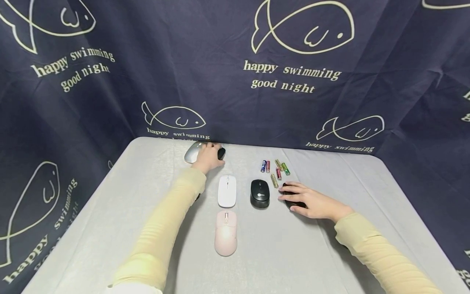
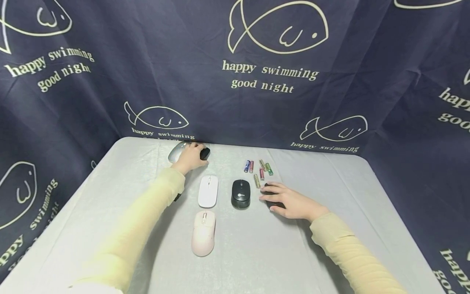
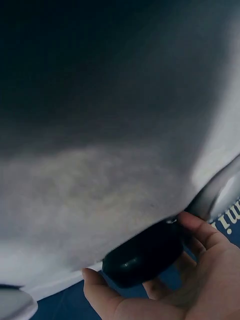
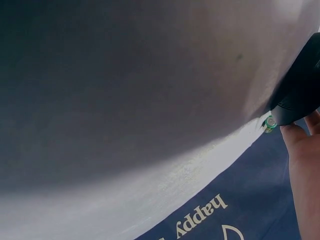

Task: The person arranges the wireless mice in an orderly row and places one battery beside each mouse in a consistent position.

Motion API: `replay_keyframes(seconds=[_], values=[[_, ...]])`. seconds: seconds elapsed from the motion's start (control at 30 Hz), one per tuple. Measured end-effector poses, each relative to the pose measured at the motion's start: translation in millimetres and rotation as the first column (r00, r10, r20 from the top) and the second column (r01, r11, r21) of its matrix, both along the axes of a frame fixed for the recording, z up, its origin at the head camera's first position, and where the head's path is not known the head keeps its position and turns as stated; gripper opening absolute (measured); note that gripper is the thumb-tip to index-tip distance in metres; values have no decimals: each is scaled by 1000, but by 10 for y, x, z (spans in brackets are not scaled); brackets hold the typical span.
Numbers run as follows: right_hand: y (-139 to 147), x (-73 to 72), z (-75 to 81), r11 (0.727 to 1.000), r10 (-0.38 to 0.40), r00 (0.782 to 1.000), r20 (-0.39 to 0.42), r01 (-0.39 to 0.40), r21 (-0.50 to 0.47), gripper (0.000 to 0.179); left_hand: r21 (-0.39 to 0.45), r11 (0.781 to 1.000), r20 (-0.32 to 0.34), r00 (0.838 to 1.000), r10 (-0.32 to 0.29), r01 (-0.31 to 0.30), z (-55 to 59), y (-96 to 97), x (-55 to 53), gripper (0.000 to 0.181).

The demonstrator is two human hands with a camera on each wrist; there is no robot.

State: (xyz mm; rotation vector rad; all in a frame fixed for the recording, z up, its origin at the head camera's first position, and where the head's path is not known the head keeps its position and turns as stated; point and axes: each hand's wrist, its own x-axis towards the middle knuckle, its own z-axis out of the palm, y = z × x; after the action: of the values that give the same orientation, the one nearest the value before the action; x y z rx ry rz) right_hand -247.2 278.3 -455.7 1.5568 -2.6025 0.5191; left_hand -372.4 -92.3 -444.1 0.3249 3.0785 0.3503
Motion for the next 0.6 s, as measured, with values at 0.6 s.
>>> replay_keyframes(seconds=[0.6], values=[[-14,0,-13,1000,18,999,-37,-18,-10,44,36,998,58,997,55,-58,47,44,-132,58]])
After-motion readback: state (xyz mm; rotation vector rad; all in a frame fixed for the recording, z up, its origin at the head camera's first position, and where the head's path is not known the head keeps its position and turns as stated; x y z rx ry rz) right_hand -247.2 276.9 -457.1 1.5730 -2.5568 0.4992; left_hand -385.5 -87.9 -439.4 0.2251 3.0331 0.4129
